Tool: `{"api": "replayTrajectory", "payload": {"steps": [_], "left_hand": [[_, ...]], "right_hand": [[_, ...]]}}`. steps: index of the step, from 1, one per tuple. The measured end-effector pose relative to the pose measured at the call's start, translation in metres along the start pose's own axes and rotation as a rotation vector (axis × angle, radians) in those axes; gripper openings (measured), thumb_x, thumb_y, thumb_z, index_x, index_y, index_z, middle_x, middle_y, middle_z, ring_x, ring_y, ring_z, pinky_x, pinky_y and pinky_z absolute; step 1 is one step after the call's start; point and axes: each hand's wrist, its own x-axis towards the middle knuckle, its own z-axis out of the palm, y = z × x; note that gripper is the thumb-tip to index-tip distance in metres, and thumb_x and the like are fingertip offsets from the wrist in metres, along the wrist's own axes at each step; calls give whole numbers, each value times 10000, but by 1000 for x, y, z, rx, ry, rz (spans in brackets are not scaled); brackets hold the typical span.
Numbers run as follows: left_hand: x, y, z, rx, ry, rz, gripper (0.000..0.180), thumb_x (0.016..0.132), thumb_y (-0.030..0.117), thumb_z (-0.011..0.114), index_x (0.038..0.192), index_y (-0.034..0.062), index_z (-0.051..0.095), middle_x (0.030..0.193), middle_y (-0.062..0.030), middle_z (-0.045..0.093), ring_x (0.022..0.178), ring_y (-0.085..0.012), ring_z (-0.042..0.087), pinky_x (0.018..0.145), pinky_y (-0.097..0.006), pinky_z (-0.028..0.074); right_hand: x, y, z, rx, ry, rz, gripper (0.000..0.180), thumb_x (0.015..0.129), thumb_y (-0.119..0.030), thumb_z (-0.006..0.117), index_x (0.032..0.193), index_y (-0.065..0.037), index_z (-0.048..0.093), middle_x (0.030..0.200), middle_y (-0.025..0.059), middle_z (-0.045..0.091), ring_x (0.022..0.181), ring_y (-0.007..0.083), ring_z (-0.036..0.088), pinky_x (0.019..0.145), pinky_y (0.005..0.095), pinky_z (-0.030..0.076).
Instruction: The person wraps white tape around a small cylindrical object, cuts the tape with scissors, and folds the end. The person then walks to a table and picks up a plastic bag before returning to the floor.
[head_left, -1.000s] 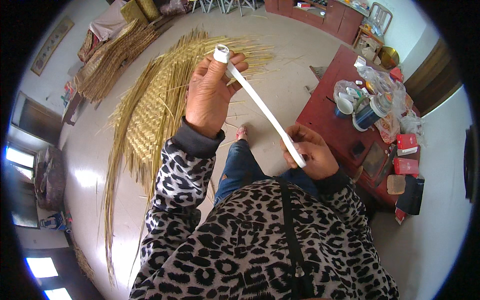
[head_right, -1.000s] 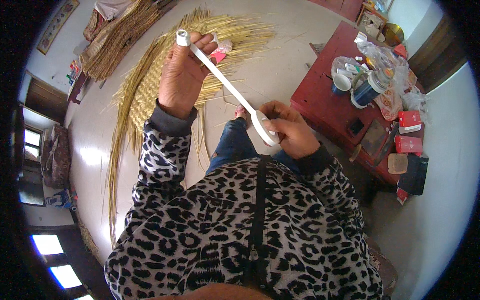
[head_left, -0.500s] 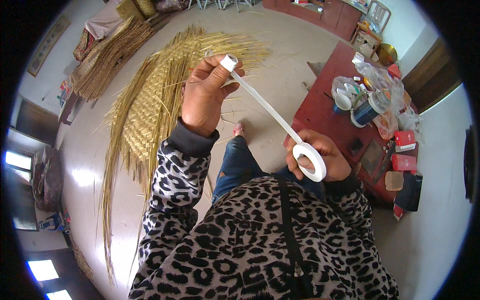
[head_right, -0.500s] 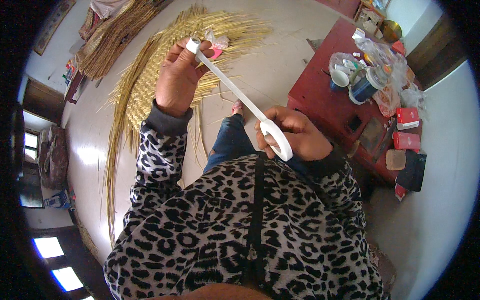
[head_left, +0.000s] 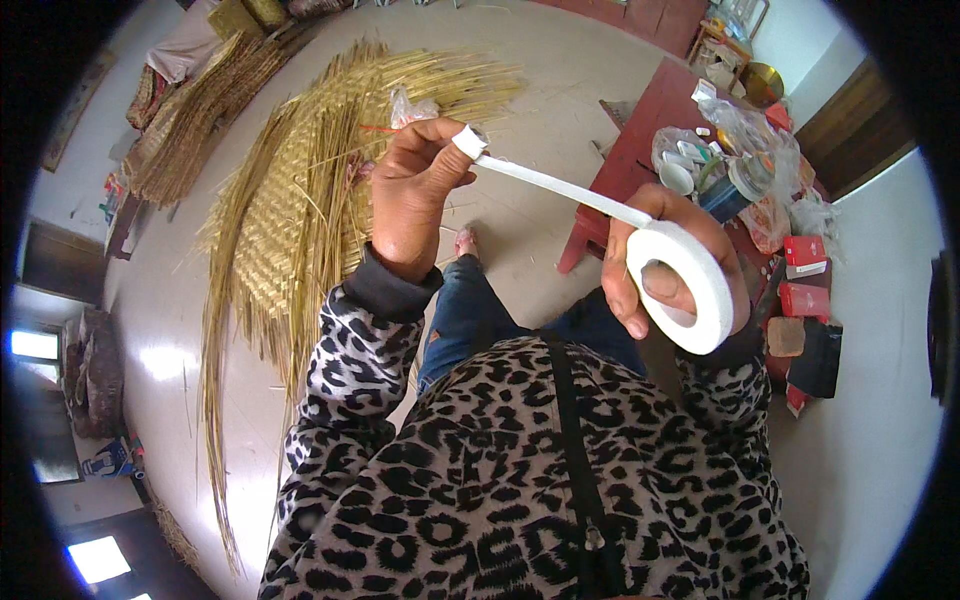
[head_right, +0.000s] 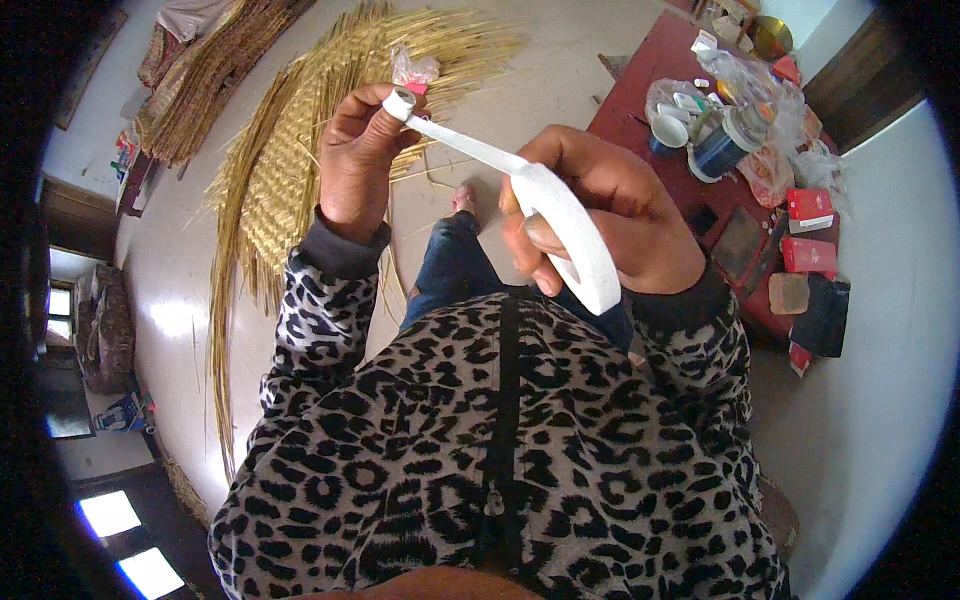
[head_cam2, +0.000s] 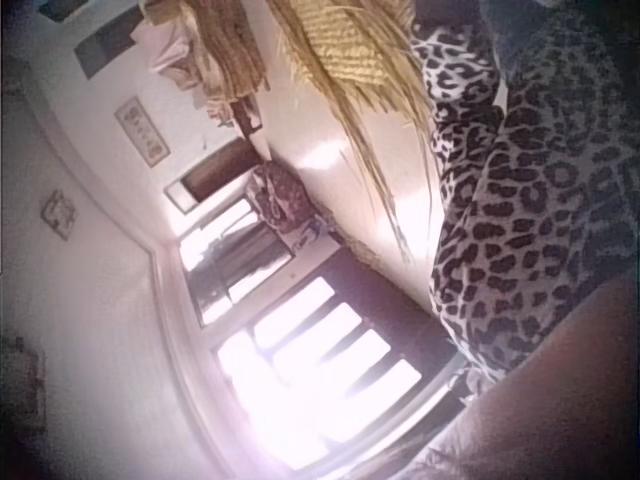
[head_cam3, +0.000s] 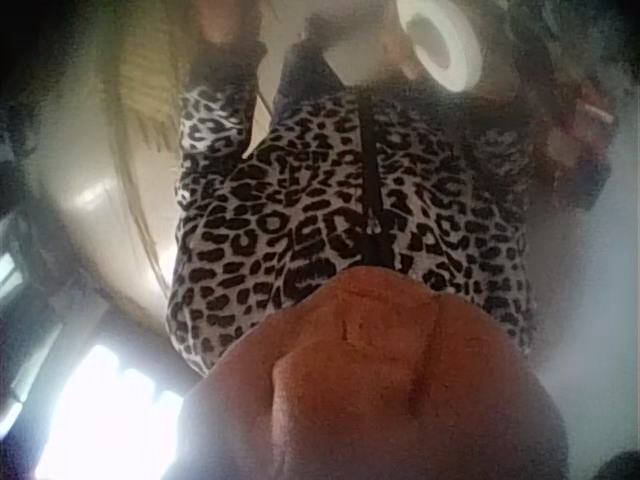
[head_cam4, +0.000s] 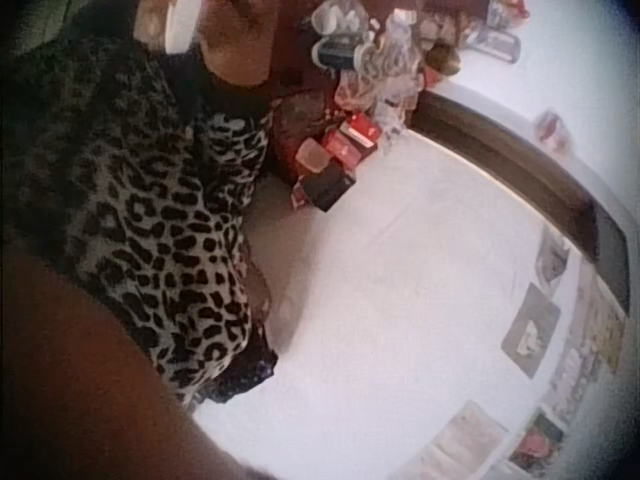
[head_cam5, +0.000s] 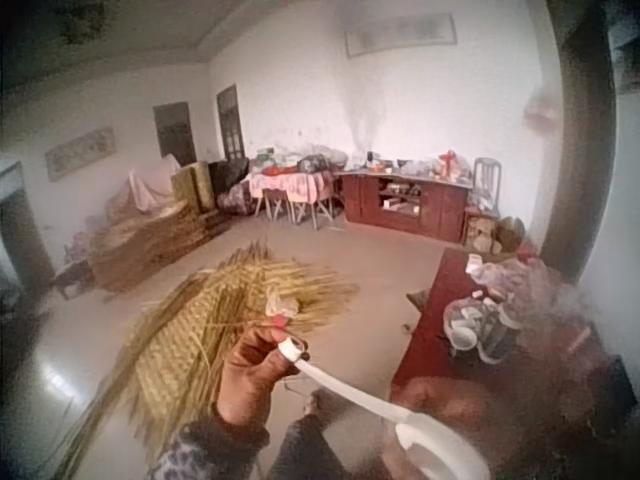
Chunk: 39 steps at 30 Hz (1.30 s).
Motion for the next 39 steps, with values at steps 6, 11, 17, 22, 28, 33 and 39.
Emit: {"api": "replayTrajectory", "payload": {"steps": [6, 11, 17, 22, 28, 33, 39], "left_hand": [[-7, 0, 0, 0, -26, 17, 182, 922, 141, 679, 1053, 32, 616, 987, -40, 671, 874, -104, 611, 777, -243, 487], [-11, 0, 3, 5, -48, 68, 187, 889, 54, 708, 1027, -14, 601, 942, -33, 647, 869, -105, 591, 788, -232, 468], [-17, -5, 2, 79, -57, 101, 175, 876, 14, 707, 1016, -6, 604, 956, -33, 647, 849, -101, 603, 776, -235, 484], [-20, -12, 0, 128, -74, 130, 191, 863, 16, 722, 1019, 9, 613, 982, -33, 658, 840, -95, 605, 760, -239, 492], [-22, -17, -8, 118, -126, 146, 230, 838, 34, 751, 1028, 20, 621, 1003, -36, 666, 854, -104, 611, 768, -253, 495], [-24, -18, -11, 134, -168, 139, 260, 831, 64, 766, 1047, 26, 626, 1029, -38, 663, 882, -108, 611, 784, -258, 490], [-24, -21, -13, 88, -220, 126, 274, 843, 97, 760, 1070, 21, 626, 1072, -52, 655, 919, -116, 612, 814, -265, 486]], "right_hand": [[15, -6, 10, -1, 7, -5, 135, 932, -87, 553, 1054, -35, 529, 793, 94, 613, 607, 123, 564, 555, 235, 451], [33, -5, 4, -2, -68, -105, 177, 938, -141, 571, 1067, -24, 540, 794, 104, 613, 579, 129, 561, 524, 243, 452], [52, -7, 8, 12, -27, -157, 204, 973, -196, 534, 1018, 1, 564, 707, 100, 585, 500, 145, 531, 459, 264, 400], [58, -10, 14, -101, 179, -106, 284, 974, -290, 510, 988, -11, 563, 663, 63, 574, 464, 124, 490, 438, 256, 375], [72, -9, 4, 57, 191, -63, 270, 1002, -269, 477, 1031, -15, 565, 707, 66, 573, 495, 124, 468, 517, 261, 409], [80, -3, -3, 68, 194, -52, 282, 1014, -273, 469, 1043, -17, 582, 716, 55, 569, 512, 119, 475, 530, 259, 403], [83, -3, -5, 39, 164, -20, 286, 1011, -277, 476, 1048, -19, 594, 716, 50, 563, 539, 114, 493, 537, 250, 397]]}}
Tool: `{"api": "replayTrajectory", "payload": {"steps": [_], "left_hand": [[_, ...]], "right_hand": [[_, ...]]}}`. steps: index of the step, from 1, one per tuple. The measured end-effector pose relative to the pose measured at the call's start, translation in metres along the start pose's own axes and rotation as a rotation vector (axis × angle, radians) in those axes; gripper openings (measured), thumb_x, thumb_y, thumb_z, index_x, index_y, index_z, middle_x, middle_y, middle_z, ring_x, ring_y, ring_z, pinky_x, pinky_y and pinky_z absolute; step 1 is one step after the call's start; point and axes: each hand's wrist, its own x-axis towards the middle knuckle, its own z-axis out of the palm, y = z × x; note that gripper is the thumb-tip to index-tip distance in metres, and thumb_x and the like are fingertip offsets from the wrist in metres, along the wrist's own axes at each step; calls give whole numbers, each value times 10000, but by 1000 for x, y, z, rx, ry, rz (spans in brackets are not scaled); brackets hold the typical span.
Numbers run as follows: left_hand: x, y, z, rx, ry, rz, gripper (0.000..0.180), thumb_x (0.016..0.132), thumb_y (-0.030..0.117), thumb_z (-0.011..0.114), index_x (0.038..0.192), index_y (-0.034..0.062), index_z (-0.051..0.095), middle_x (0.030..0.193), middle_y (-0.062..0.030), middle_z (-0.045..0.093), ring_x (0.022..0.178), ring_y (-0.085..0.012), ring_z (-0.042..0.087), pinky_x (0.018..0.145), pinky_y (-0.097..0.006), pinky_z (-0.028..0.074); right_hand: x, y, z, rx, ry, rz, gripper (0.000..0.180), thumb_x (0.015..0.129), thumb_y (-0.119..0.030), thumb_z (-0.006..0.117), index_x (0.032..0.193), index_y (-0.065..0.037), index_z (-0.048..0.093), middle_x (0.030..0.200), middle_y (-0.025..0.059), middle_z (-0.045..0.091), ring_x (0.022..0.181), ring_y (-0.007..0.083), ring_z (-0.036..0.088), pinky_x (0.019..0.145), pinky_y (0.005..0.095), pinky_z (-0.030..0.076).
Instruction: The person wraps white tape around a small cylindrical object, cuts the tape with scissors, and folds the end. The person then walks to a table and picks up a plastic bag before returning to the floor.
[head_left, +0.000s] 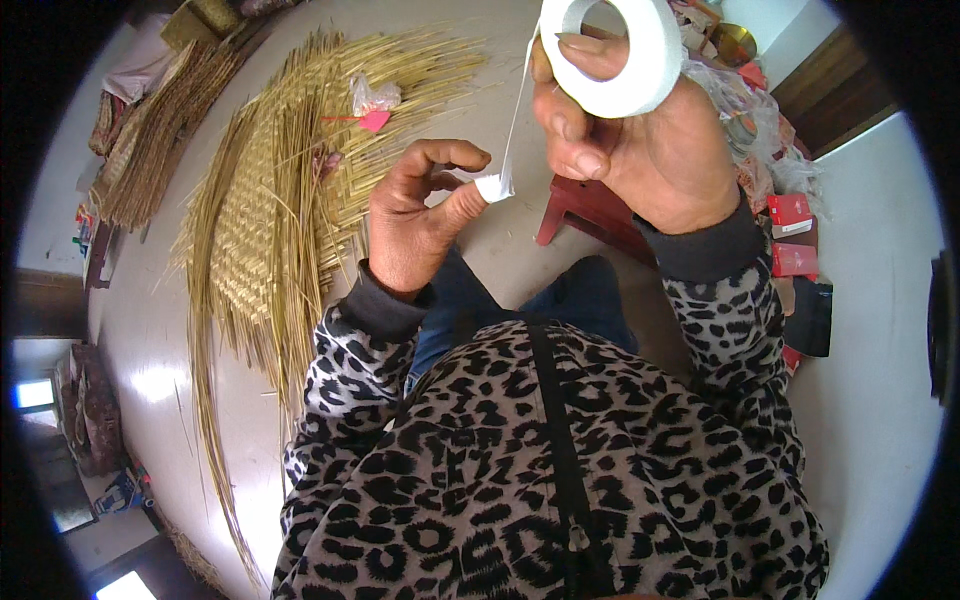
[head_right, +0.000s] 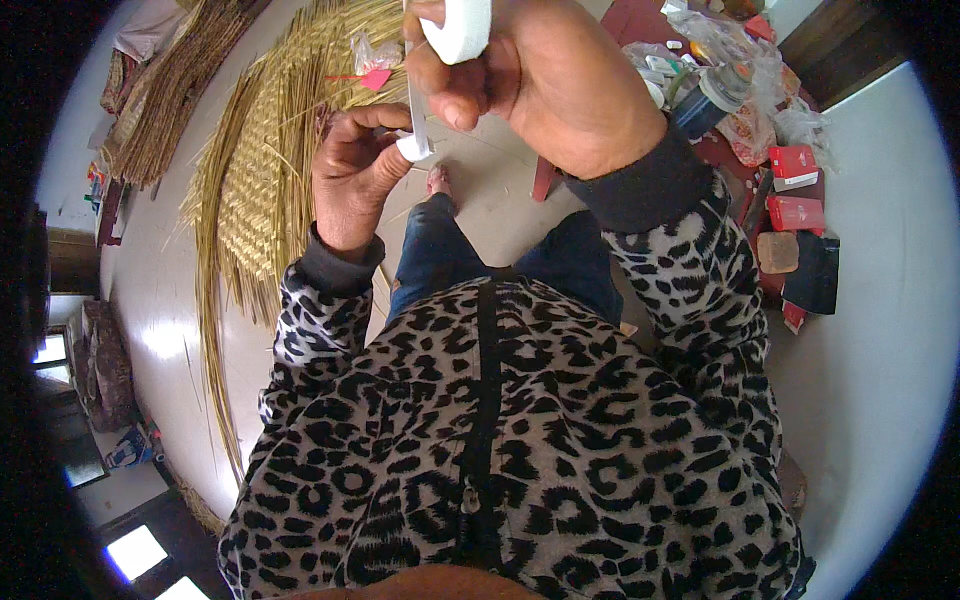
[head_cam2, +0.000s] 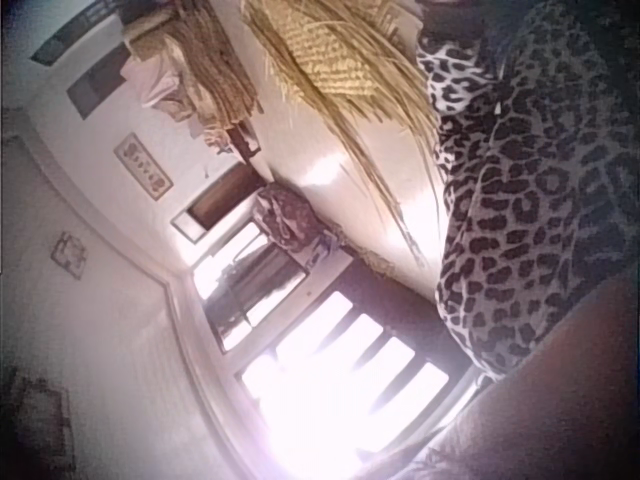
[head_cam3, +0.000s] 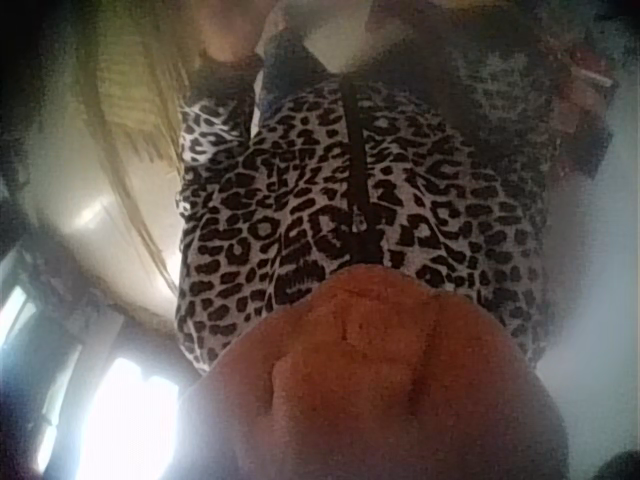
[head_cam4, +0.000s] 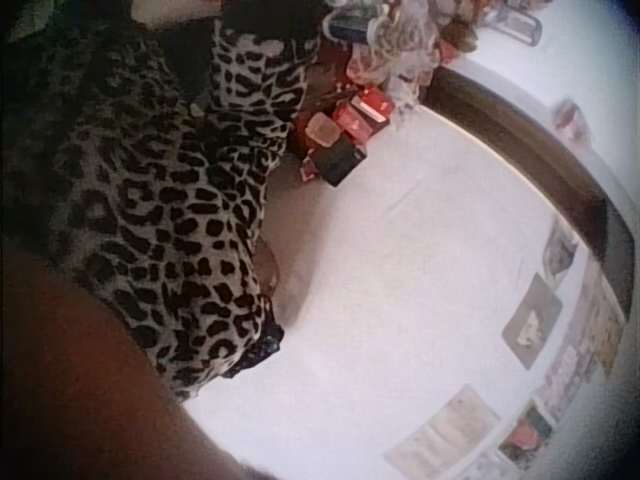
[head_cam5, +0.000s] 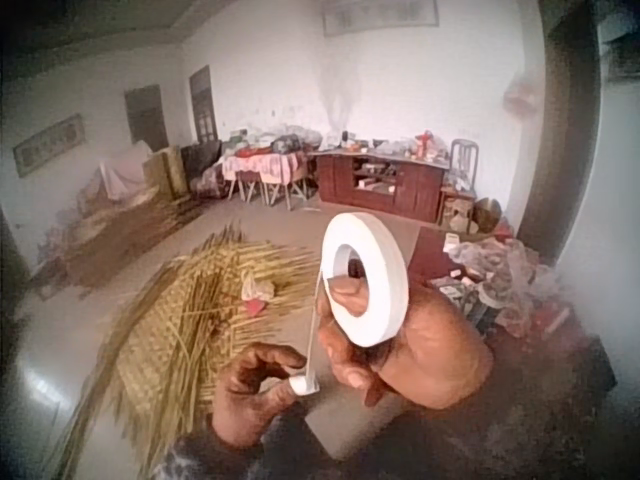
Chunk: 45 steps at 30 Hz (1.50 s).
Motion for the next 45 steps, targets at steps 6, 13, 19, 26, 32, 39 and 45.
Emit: {"api": "replayTrajectory", "payload": {"steps": [6, 13, 19, 26, 32, 39, 45], "left_hand": [[0, 1, -3, 58, -55, -9, 315, 831, 131, 772, 1088, 27, 622, 1098, -58, 653, 970, -137, 613, 849, -286, 477], [4, 10, -1, 248, -75, 161, 420, 780, 154, 814, 1137, 52, 617, 1127, -45, 646, 1022, -148, 602, 873, -305, 468], [7, 22, 9, 189, -69, 187, 567, 738, 152, 846, 1231, 52, 584, 1259, -75, 560, 1000, -153, 610, 794, -291, 495], [14, 32, 17, -56, -135, 233, 418, 824, 33, 752, 1202, -16, 579, 1193, -144, 580, 897, -196, 662, 786, -320, 564], [11, 34, 13, -361, -81, 1, 338, 890, 200, 715, 1152, 22, 597, 1050, -146, 651, 700, -170, 600, 671, -280, 497], [16, 37, 14, -752, -92, -67, 339, 940, 221, 654, 1218, 46, 570, 978, -148, 632, 693, -178, 623, 613, -275, 519], [20, 40, 20, -809, -57, -127, 341, 950, 233, 640, 1236, 60, 573, 989, -140, 635, 674, -176, 628, 600, -271, 516]], "right_hand": [[7, 3, -3, -29, 57, 17, 277, 987, -289, 533, 1044, -26, 598, 717, 38, 561, 553, 107, 494, 539, 237, 390], [23, 14, -20, -13, 144, 102, 230, 951, -277, 582, 1011, -56, 591, 715, 10, 540, 551, 94, 461, 529, 220, 365], [28, 46, -33, 120, 197, 279, 216, 931, -300, 610, 900, -90, 565, 656, -6, 506, 500, 73, 401, 473, 227, 329], [17, 84, -27, 341, 183, 419, 351, 994, -385, 475, 913, -66, 597, 671, 21, 576, 500, 92, 500, 389, 203, 354], [3, 107, -38, 343, -109, 386, 406, 995, -414, 440, 940, -50, 610, 693, 59, 617, 509, 131, 540, 463, 260, 438], [0, 112, -51, 437, -112, 383, 412, 986, -388, 469, 1273, -96, 514, 1103, 85, 647, 915, 223, 667, 737, 366, 569], [-18, 93, -50, 227, 13, 137, 397, 938, -185, 601, 1309, -75, 508, 1165, 80, 636, 953, 166, 647, 831, 356, 547]]}}
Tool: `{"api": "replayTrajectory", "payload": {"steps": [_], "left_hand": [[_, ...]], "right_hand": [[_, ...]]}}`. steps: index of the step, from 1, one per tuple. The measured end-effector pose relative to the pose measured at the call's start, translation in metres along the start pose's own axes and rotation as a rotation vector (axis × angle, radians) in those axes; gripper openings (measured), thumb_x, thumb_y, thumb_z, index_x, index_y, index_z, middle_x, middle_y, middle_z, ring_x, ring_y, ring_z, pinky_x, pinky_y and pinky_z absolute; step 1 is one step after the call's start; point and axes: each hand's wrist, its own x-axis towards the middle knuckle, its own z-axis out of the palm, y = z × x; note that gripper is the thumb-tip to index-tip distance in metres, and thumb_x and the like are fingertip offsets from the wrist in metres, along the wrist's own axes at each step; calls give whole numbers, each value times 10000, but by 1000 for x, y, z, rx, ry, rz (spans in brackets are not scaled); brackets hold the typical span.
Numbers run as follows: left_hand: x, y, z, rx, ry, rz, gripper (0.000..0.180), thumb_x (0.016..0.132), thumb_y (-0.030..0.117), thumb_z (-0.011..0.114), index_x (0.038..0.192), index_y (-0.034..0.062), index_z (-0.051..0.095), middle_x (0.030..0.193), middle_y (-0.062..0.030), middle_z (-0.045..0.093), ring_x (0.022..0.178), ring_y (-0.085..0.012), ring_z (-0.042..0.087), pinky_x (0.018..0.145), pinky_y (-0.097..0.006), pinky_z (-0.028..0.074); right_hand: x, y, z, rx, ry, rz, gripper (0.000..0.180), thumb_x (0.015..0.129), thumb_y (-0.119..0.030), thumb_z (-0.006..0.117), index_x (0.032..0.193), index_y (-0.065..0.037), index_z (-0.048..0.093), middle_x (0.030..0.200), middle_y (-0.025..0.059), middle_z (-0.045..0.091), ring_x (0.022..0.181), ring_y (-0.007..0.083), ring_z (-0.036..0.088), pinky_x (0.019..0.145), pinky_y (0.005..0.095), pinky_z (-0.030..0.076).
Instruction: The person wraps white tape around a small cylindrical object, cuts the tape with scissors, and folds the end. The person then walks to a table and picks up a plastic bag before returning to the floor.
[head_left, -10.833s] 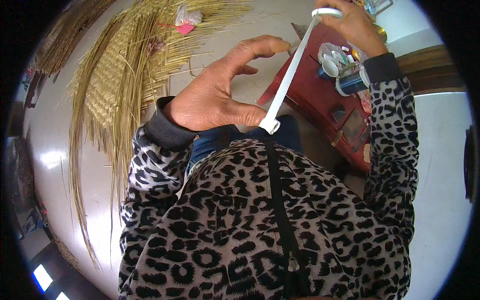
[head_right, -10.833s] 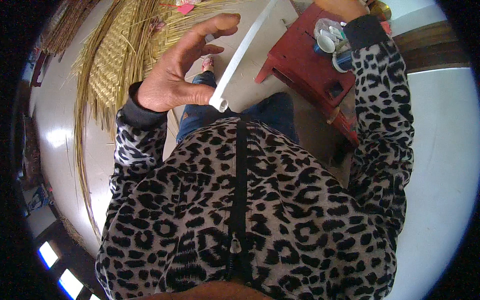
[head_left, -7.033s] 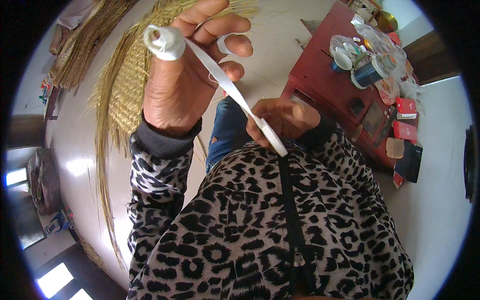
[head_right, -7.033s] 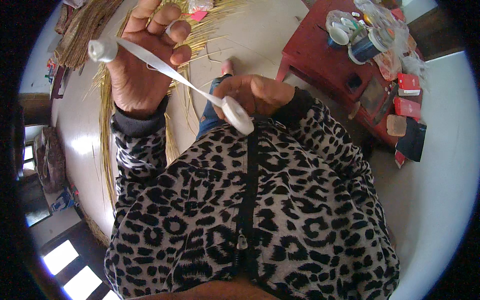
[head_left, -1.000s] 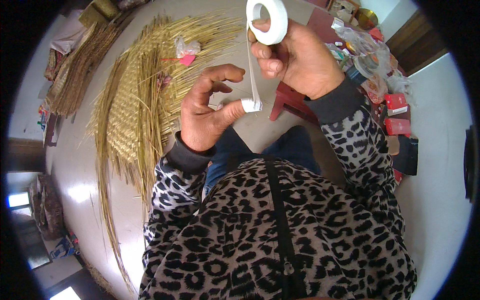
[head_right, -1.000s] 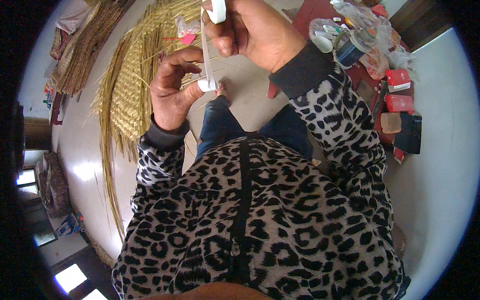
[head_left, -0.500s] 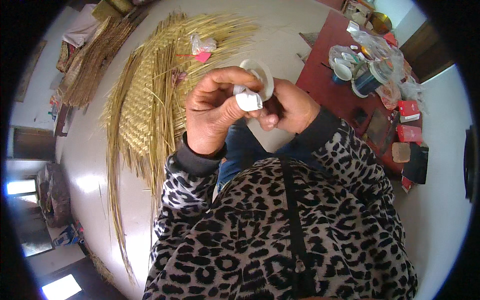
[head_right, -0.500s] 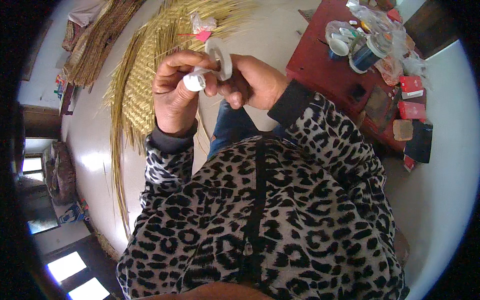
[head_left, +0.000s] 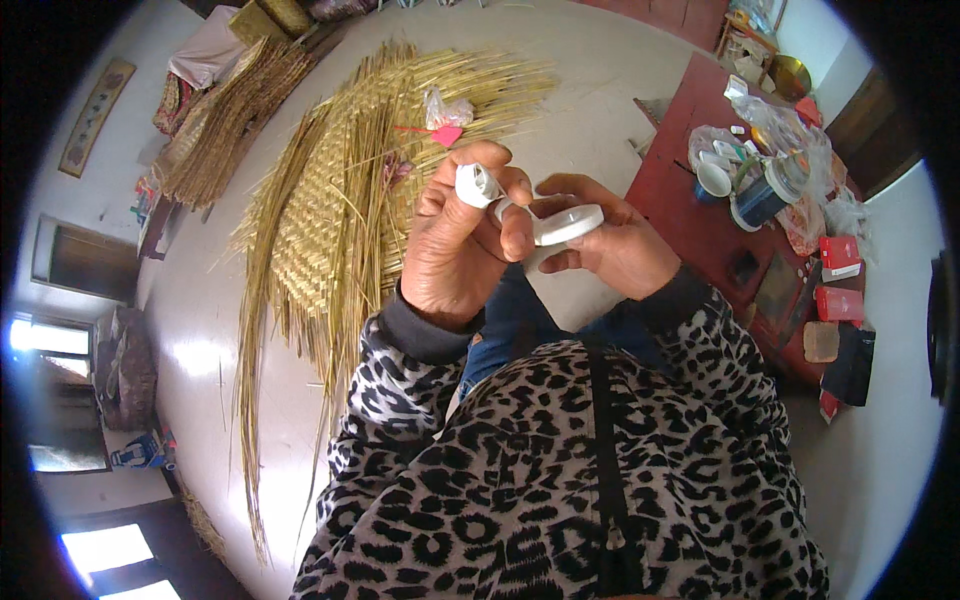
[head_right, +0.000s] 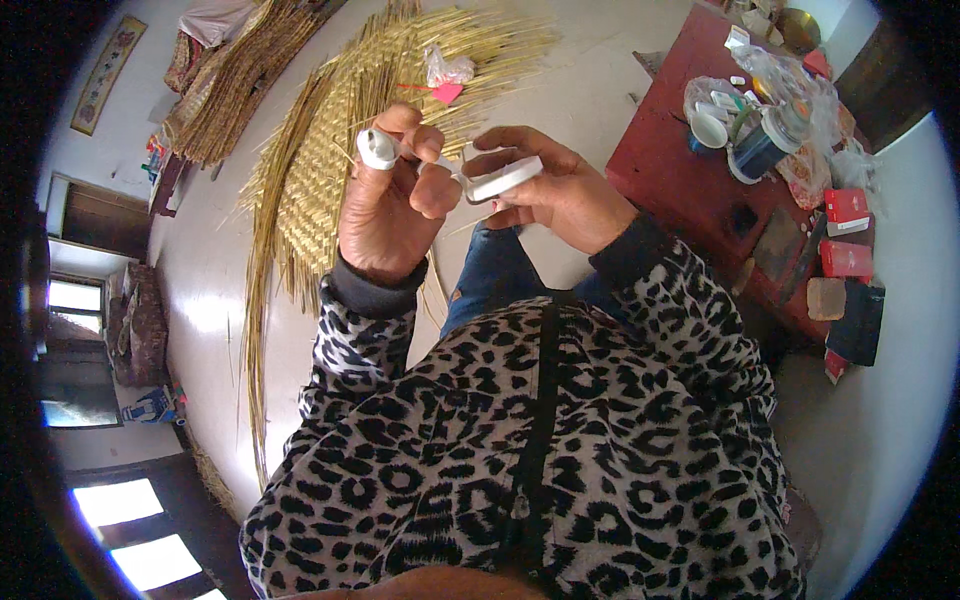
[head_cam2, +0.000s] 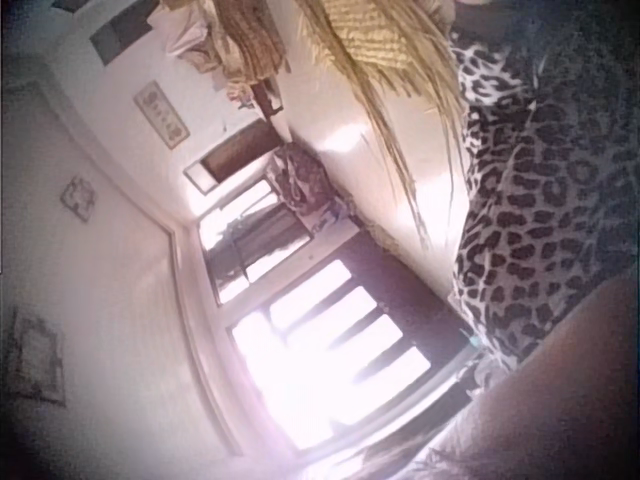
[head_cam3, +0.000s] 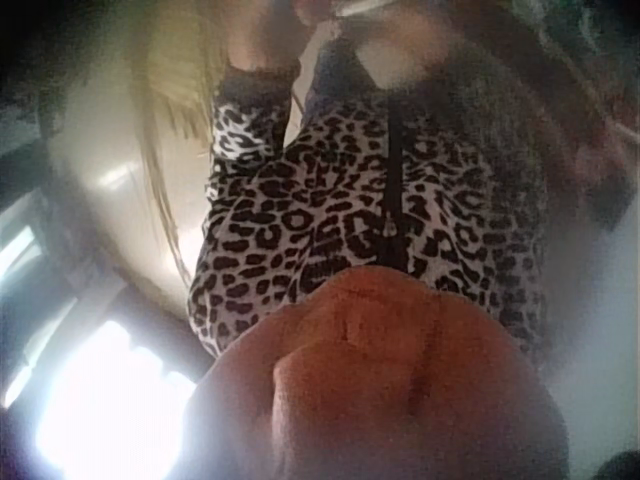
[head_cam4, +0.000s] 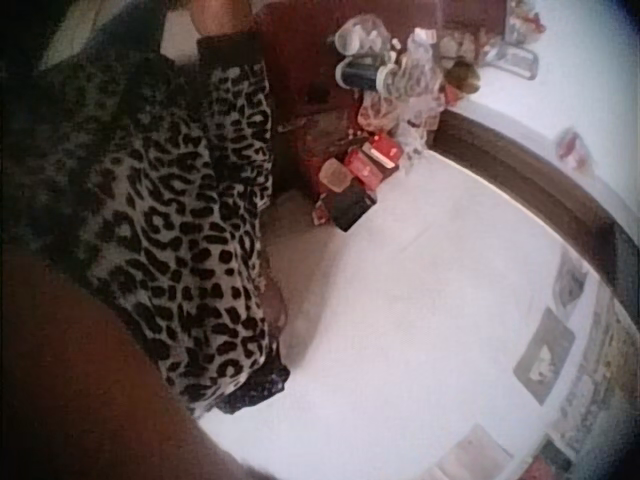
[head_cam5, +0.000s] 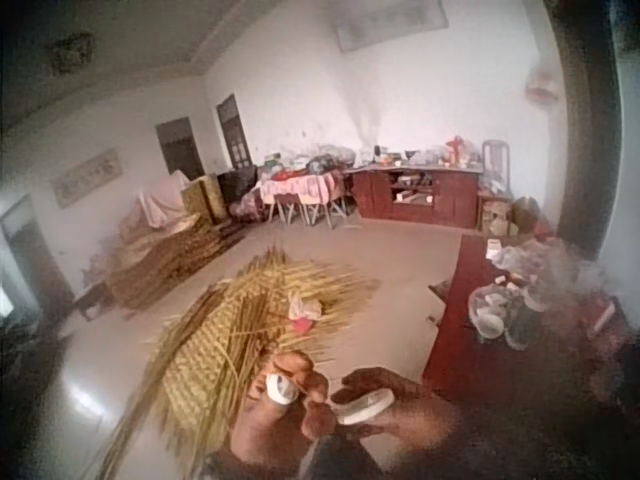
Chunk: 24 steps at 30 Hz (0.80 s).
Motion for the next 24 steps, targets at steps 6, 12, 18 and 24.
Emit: {"api": "replayTrajectory", "payload": {"steps": [6, 12, 18, 24], "left_hand": [[-1, 1, -1, 7, 57, -35, 343, 971, 260, 607, 1252, 68, 571, 1029, -141, 631, 630, -173, 612, 575, -275, 502], [-3, 3, -3, -10, 71, -76, 360, 993, 280, 563, 1288, 74, 558, 1125, -157, 620, 612, -177, 597, 570, -276, 496], [-2, 1, -6, 24, 148, -52, 341, 994, 264, 563, 1278, 75, 562, 1134, -161, 625, 630, -190, 609, 558, -278, 494], [-2, 0, -16, 171, 182, 30, 279, 990, 252, 577, 1199, 68, 591, 1050, -124, 651, 639, -181, 623, 524, -273, 470]], "right_hand": [[-18, -15, -6, -343, 54, -12, 255, 940, -195, 635, 1140, -40, 599, 992, 30, 657, 970, 108, 608, 857, 275, 493], [-36, -19, -23, -209, 142, -49, 244, 945, -191, 625, 1139, -49, 583, 997, 18, 639, 945, 108, 599, 869, 275, 462], [-34, -12, -22, -137, 176, -88, 286, 937, -151, 610, 1199, -47, 562, 1043, 16, 620, 969, 115, 594, 868, 278, 465], [-34, -17, -10, -210, 238, -128, 362, 916, -94, 538, 1270, -29, 500, 1061, 61, 599, 921, 158, 613, 759, 339, 537]]}}
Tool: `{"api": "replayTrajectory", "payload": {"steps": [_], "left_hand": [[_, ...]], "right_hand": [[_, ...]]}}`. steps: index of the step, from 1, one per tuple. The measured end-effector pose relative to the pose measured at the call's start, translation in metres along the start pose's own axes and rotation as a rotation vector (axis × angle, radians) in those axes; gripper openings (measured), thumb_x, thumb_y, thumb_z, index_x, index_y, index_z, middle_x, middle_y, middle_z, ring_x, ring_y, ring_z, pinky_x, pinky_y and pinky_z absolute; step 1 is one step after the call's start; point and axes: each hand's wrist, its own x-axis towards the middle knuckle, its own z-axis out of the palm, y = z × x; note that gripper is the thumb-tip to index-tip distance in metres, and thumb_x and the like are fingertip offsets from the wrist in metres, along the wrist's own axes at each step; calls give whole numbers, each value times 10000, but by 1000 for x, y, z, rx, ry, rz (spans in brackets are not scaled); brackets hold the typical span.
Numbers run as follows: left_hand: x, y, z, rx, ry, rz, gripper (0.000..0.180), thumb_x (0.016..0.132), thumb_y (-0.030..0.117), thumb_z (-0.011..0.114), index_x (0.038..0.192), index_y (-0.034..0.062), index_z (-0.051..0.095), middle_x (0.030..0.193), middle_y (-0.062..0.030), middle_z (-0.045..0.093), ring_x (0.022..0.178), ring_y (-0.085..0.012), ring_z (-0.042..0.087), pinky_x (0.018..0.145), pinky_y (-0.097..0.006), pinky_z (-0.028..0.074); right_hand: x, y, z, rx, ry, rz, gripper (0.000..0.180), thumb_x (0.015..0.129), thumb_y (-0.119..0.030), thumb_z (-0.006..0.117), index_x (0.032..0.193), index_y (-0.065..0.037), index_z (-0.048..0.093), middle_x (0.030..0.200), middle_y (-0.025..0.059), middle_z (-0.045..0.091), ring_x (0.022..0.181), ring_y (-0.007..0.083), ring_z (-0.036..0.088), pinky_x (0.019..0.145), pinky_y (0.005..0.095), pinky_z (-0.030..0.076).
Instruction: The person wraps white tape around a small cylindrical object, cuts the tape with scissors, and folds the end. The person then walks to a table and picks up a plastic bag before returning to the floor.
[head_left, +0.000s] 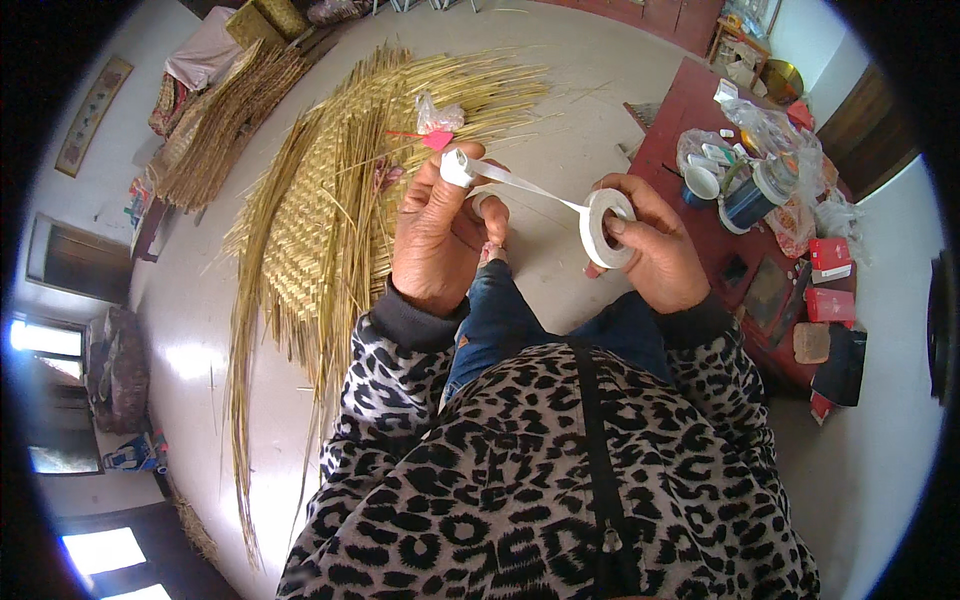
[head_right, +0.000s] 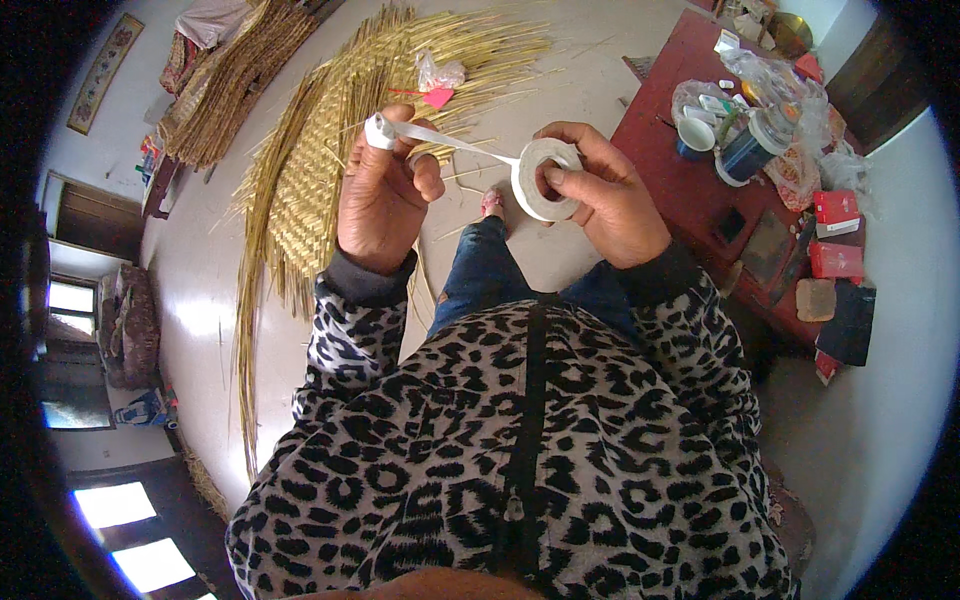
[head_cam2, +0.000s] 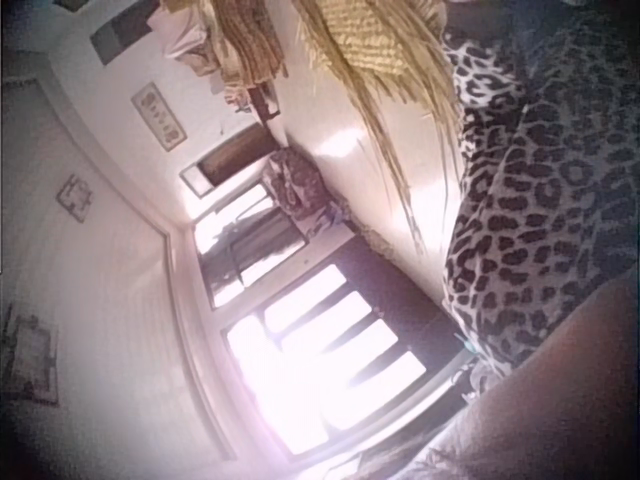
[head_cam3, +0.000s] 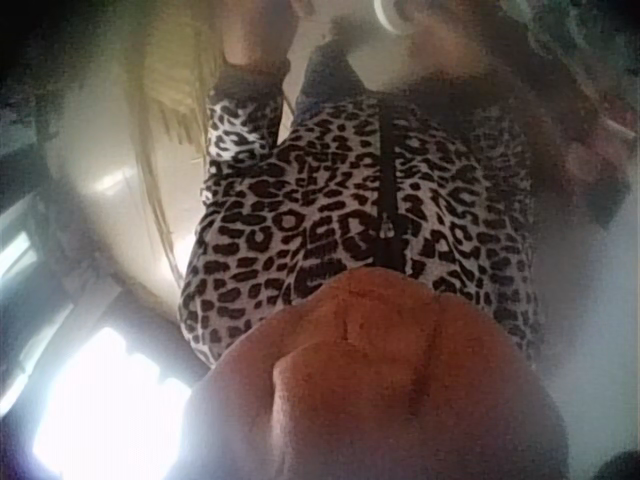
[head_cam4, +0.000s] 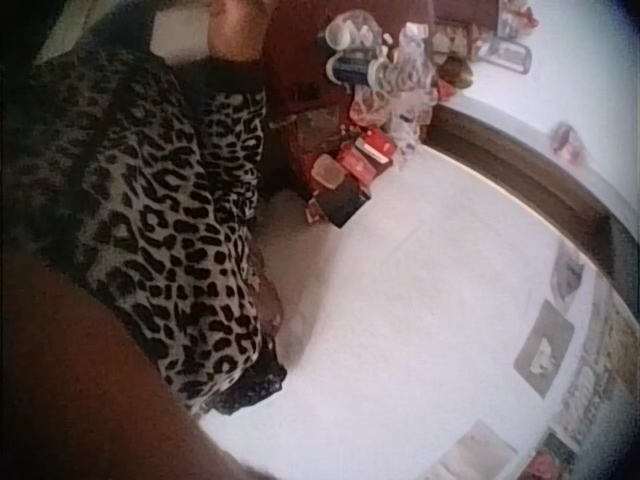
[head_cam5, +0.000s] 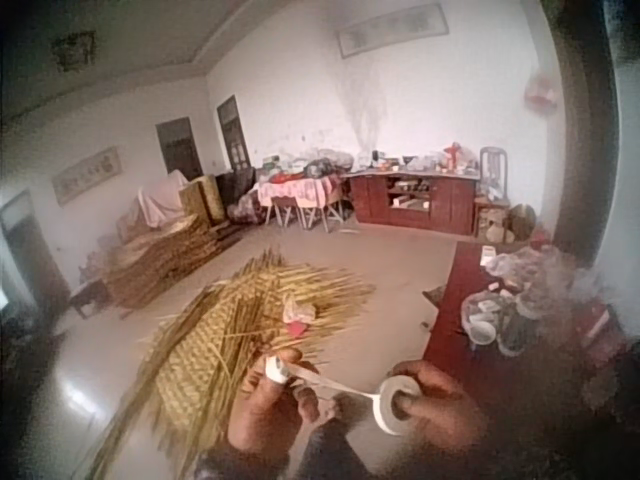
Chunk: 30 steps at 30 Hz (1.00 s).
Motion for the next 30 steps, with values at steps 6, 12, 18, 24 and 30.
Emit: {"api": "replayTrajectory", "payload": {"steps": [6, 12, 18, 24, 30], "left_hand": [[-1, -2, -6, 87, 110, 47, 208, 980, 224, 601, 1122, 73, 611, 916, -84, 673, 641, -167, 634, 511, -259, 453], [-1, -2, -7, 207, 200, 132, 160, 965, 201, 628, 1054, 70, 605, 890, -82, 677, 658, -161, 645, 556, -257, 487], [-1, -3, -7, 312, 277, 202, 160, 956, 197, 641, 1027, 58, 604, 869, -84, 678, 644, -145, 641, 561, -248, 493], [-1, -3, -6, 421, 371, 241, 144, 948, 159, 650, 1003, 33, 607, 850, -69, 677, 620, -121, 633, 556, -224, 485], [0, -4, -7, 615, 393, 350, 120, 918, 51, 658, 1004, 2, 589, 845, -53, 665, 614, -86, 616, 559, -220, 487]], "right_hand": [[-4, -6, 10, -27, 26, 4, 347, 906, -70, 544, 1245, -3, 510, 1026, 59, 612, 920, 141, 608, 800, 306, 502], [-8, -13, 20, -8, -21, -29, 330, 898, -59, 570, 1217, 9, 523, 980, 48, 625, 901, 121, 601, 835, 265, 459], [-12, -25, 34, -163, -26, -77, 327, 905, -87, 580, 1212, 0, 508, 984, 39, 616, 901, 100, 583, 839, 257, 453], [-16, -37, 54, -357, -64, -129, 315, 915, -71, 586, 1208, -7, 490, 1008, 38, 602, 921, 85, 572, 833, 246, 461], [-14, -44, 72, -405, -134, -188, 321, 913, -55, 590, 1206, 7, 475, 1040, 59, 591, 925, 84, 570, 834, 243, 474]]}}
